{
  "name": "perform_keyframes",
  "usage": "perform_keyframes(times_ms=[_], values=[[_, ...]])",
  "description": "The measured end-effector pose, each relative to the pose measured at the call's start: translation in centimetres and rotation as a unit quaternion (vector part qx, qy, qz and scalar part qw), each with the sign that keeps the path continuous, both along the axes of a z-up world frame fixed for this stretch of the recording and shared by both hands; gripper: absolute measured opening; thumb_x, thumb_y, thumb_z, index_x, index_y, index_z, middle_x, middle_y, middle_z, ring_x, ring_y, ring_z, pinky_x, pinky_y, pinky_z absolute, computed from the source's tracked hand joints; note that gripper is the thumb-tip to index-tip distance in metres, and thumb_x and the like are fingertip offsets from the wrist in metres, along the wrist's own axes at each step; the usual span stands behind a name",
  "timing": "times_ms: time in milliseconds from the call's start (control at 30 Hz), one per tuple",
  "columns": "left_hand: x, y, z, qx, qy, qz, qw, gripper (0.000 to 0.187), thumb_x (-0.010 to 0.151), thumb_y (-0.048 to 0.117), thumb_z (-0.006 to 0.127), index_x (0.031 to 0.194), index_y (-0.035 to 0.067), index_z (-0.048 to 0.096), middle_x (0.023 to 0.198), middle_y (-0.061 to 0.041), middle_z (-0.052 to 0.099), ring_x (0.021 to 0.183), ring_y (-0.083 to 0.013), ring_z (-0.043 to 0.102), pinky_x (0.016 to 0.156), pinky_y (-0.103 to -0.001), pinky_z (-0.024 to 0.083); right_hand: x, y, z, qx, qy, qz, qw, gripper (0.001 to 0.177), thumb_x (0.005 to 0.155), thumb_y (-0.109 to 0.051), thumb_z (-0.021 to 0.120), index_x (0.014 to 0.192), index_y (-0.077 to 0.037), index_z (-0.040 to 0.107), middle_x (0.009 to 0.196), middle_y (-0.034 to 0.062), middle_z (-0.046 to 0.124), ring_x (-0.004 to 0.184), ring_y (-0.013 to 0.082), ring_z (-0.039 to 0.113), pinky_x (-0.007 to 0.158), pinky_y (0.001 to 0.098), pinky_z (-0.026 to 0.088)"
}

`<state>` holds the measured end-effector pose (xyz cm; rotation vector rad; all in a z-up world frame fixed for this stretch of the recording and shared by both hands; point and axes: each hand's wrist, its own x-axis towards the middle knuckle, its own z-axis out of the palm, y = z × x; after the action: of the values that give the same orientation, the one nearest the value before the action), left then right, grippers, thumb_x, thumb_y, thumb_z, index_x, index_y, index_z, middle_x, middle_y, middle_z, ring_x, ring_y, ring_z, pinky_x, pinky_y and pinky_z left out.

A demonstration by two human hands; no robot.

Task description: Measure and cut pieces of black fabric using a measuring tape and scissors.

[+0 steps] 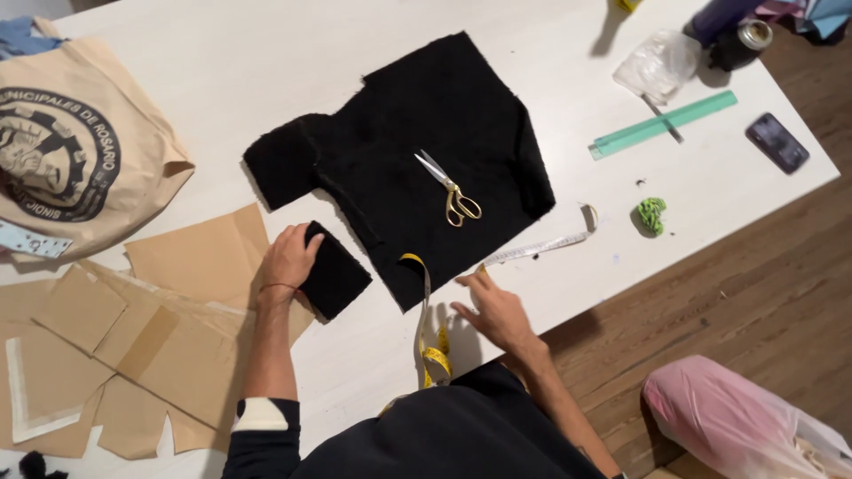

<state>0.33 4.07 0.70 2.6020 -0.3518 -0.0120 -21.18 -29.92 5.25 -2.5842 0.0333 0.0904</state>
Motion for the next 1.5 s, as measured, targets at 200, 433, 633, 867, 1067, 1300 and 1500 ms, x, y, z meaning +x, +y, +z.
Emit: perform_keyframes(times_ms=[200, 433, 633, 867, 1067, 1300, 1500], values=[[-1.0, 0.1, 3.7, -0.064, -0.016, 0.012, 0.998, 0.038, 0.089, 0.036, 0.074, 0.118, 0.012, 0.068, 0.118, -0.012, 0.07, 0.109, -0.0374, 0.066, 0.09, -0.048, 0.054, -1.6, 2.4, -0.5, 0.035, 0.043, 0.102, 0.993, 0.051, 0.093, -0.034, 0.073, 0.136, -0.01, 0.059, 0.129, 0.0097, 0.063, 0.09, 0.0218, 0.073, 0.077, 0.0366, 0.064], [-3.4, -1.3, 10.2, -0.073, 0.002, 0.035, 0.997, 0.035, 0.095, 0.034, 0.07, 0.122, 0.012, 0.064, 0.11, -0.016, 0.074, 0.103, -0.0411, 0.069, 0.083, -0.052, 0.055, -3.1, 5.6, -7.3, -0.023, -0.022, 0.331, 0.943, 0.061, 0.078, -0.01, 0.078, 0.136, -0.023, 0.065, 0.148, 0.0108, 0.049, 0.103, 0.0296, 0.07, 0.07, 0.0333, 0.065], [-5.5, -2.0, 11.7, -0.083, -0.039, 0.056, 0.994, 0.038, 0.097, 0.036, 0.07, 0.125, 0.011, 0.061, 0.106, -0.019, 0.075, 0.099, -0.0429, 0.07, 0.08, -0.053, 0.055, -3.7, 5.3, -10.1, -0.08, -0.003, 0.328, 0.941, 0.042, 0.087, -0.009, 0.075, 0.128, -0.013, 0.068, 0.133, 0.013, 0.054, 0.105, 0.0309, 0.068, 0.072, 0.0346, 0.065], [-7.8, -1.7, 12.3, -0.133, -0.054, 0.075, 0.987, 0.038, 0.097, 0.034, 0.072, 0.124, 0.008, 0.062, 0.105, -0.017, 0.075, 0.097, -0.0396, 0.072, 0.08, -0.049, 0.056, -2.7, 4.6, -8.9, 0.038, -0.038, 0.299, 0.953, 0.012, 0.089, -0.006, 0.075, 0.101, -0.002, 0.074, 0.112, 0.0116, 0.066, 0.103, 0.0278, 0.069, 0.086, 0.0371, 0.063], [-9.3, -0.7, 13.0, -0.194, -0.105, 0.072, 0.973, 0.035, 0.1, 0.027, 0.074, 0.122, 0.004, 0.061, 0.104, -0.017, 0.075, 0.097, -0.0344, 0.074, 0.082, -0.044, 0.055, 0.1, 5.6, -3.9, 0.293, -0.002, 0.125, 0.948, 0.006, 0.09, -0.004, 0.074, 0.087, -0.002, 0.069, 0.107, 0.0096, 0.067, 0.094, 0.0199, 0.073, 0.084, 0.0323, 0.062], [-11.1, 1.2, 14.2, -0.282, -0.133, 0.087, 0.946, 0.033, 0.101, 0.018, 0.076, 0.123, -0.001, 0.059, 0.1, -0.016, 0.074, 0.092, -0.0204, 0.071, 0.082, -0.034, 0.055, 3.6, 3.4, 2.6, 0.662, -0.062, -0.018, 0.747, 0.007, 0.084, 0.006, 0.074, 0.082, 0.0, 0.071, 0.099, 0.0084, 0.065, 0.084, 0.0152, 0.068, 0.078, 0.0311, 0.063], [-13.6, 2.1, 14.9, -0.298, -0.161, 0.116, 0.934, 0.032, 0.103, 0.015, 0.075, 0.124, -0.003, 0.058, 0.103, -0.014, 0.072, 0.096, -0.0152, 0.067, 0.086, -0.031, 0.054, 4.4, -2.7, 5.9, 0.663, -0.08, 0.056, 0.742, 0.009, 0.084, 0.007, 0.076, 0.085, -0.001, 0.071, 0.101, 0.0086, 0.066, 0.086, 0.0153, 0.067, 0.077, 0.03, 0.059]])
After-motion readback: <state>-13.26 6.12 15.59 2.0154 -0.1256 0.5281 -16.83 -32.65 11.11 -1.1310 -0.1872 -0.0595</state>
